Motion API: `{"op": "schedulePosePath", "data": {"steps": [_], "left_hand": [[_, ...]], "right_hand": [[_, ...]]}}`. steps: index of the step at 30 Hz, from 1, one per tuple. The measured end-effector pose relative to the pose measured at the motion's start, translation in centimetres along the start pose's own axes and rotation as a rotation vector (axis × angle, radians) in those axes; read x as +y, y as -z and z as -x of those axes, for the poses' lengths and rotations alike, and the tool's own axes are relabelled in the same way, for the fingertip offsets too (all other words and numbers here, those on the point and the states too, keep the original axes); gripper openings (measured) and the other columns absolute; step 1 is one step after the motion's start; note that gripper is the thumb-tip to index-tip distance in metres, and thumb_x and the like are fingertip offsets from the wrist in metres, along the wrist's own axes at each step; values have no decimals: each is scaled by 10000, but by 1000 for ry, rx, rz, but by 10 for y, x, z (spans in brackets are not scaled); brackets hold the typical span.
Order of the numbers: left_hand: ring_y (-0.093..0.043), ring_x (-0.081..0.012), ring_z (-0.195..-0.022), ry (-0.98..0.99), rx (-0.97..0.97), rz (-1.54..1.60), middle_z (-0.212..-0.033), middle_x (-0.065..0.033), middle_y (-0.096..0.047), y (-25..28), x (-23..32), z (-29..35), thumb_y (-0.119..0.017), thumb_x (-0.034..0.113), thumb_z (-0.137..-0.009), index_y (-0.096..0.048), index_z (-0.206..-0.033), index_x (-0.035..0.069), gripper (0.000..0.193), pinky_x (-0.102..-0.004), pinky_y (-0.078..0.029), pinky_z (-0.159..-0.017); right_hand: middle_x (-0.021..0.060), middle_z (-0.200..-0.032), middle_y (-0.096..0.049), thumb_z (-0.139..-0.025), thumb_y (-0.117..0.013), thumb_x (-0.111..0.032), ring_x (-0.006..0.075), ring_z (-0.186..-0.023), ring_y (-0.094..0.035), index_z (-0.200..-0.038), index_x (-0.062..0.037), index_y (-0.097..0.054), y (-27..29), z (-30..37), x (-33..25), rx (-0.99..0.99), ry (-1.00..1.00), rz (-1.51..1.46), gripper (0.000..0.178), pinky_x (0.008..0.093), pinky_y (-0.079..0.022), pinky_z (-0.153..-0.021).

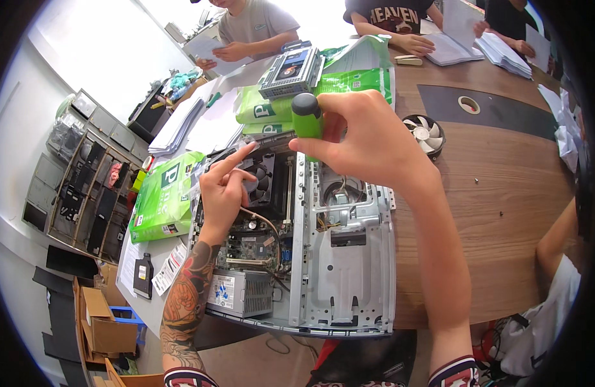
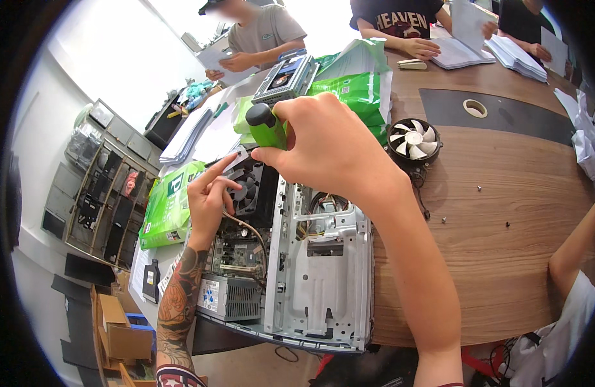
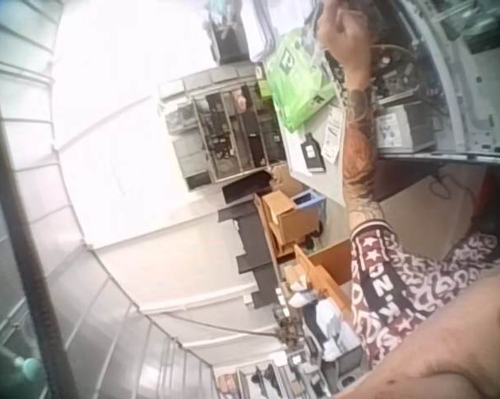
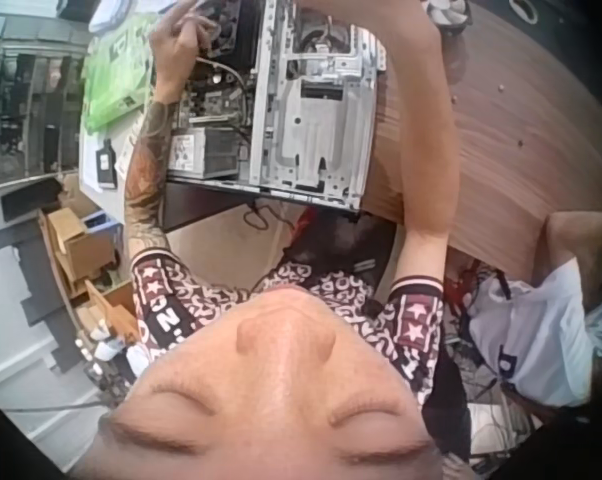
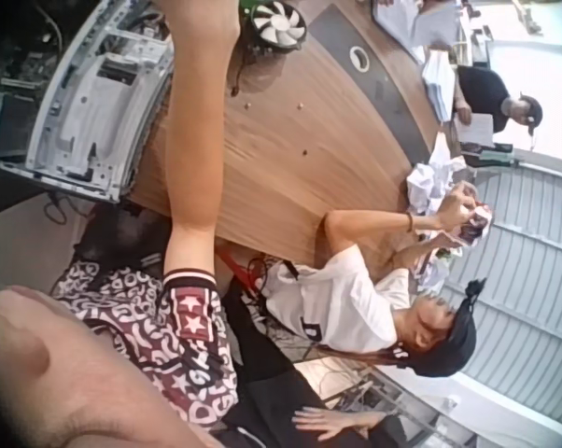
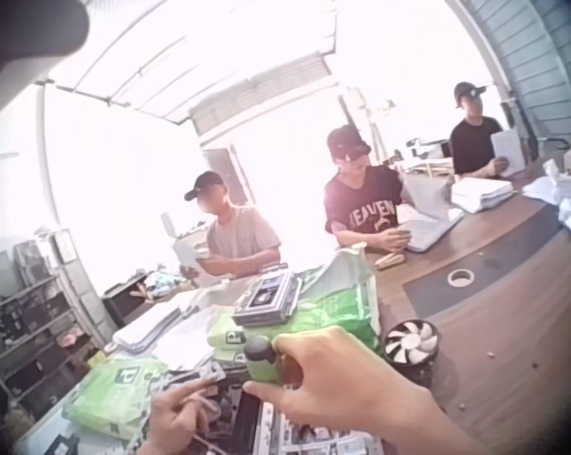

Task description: The person disassembles a computer case by using a screwdriver to remove screws from the internal chassis and lifting out a plastic component.

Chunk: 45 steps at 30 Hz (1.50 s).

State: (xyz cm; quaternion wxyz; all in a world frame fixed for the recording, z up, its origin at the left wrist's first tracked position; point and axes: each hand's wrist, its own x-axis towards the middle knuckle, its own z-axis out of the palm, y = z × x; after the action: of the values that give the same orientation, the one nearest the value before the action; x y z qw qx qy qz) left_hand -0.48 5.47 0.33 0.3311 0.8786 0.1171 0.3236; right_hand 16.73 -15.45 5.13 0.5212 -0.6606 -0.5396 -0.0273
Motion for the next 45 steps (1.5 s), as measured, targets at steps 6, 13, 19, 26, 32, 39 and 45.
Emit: {"op": "schedulePosePath", "data": {"steps": [6, 13, 19, 26, 32, 39, 45], "left_hand": [[-535, -126, -377, 223, 189, 76, -575, -62, -588, 9, 0, 6, -417, -23, -951, -724, -1156, -7, 369, -207, -275, -298], [-658, -173, -830, -318, -51, -8, -748, -93, -696, -7, 15, 5, -500, 65, -953, -640, -1170, -7, 268, -379, -481, -821], [-536, -123, -604, -307, -165, 73, -716, -42, -585, -11, 7, 12, -451, 120, -1067, -602, -1134, -21, 217, -263, -427, -569], [-436, -87, -603, -167, -25, 35, -693, -25, -508, -8, -3, 6, -489, 149, -1068, -587, -993, -2, 195, -259, -367, -548], [-372, -61, -599, -146, -24, 13, -668, 28, -439, -13, -6, 4, -479, 177, -1082, -588, -962, -4, 242, -237, -304, -546], [-426, -93, -570, -315, -71, -133, -651, -13, -468, -13, -2, 3, -498, 132, -1054, -626, -964, -5, 209, -265, -346, -530], [-448, -101, -550, -319, -70, -121, -618, -15, -476, -13, -4, 4, -510, 132, -1047, -647, -967, 5, 203, -273, -366, -526]], "right_hand": [[178, -673, -674, -776, -819, -230, 310, -609, -674, -805, 50, -683, 1, 0, -3, 19, 10, -26, 313, 365, -527, -627], [131, -691, -684, -782, -811, -204, 231, -611, -668, -863, 14, -697, -5, 0, -12, 91, 192, -210, 259, 341, -513, -613], [165, -828, -722, -763, -815, -207, 258, -713, -708, -982, -14, -702, -25, 2, -24, -4, 177, -293, 313, 364, -544, -666], [138, -947, -767, -843, -668, -33, 219, -751, -734, -1097, -44, -716, 9, -2, -9, 389, 47, -41, 259, 316, -573, -697], [95, -1038, -759, -930, -468, 123, 37, -791, -674, -991, -7, -734, 33, 8, -26, 674, 47, 7, 302, 190, -548, -614], [68, -705, -620, -856, -364, 93, 78, -615, -603, -699, 31, -561, 37, 8, -10, 722, 215, -266, 260, 227, -594, -600], [-3, -577, -475, -745, -367, 72, 48, -518, -402, -635, 2, -530, 37, 11, 8, 751, 212, -232, 209, 178, -342, -482]]}}
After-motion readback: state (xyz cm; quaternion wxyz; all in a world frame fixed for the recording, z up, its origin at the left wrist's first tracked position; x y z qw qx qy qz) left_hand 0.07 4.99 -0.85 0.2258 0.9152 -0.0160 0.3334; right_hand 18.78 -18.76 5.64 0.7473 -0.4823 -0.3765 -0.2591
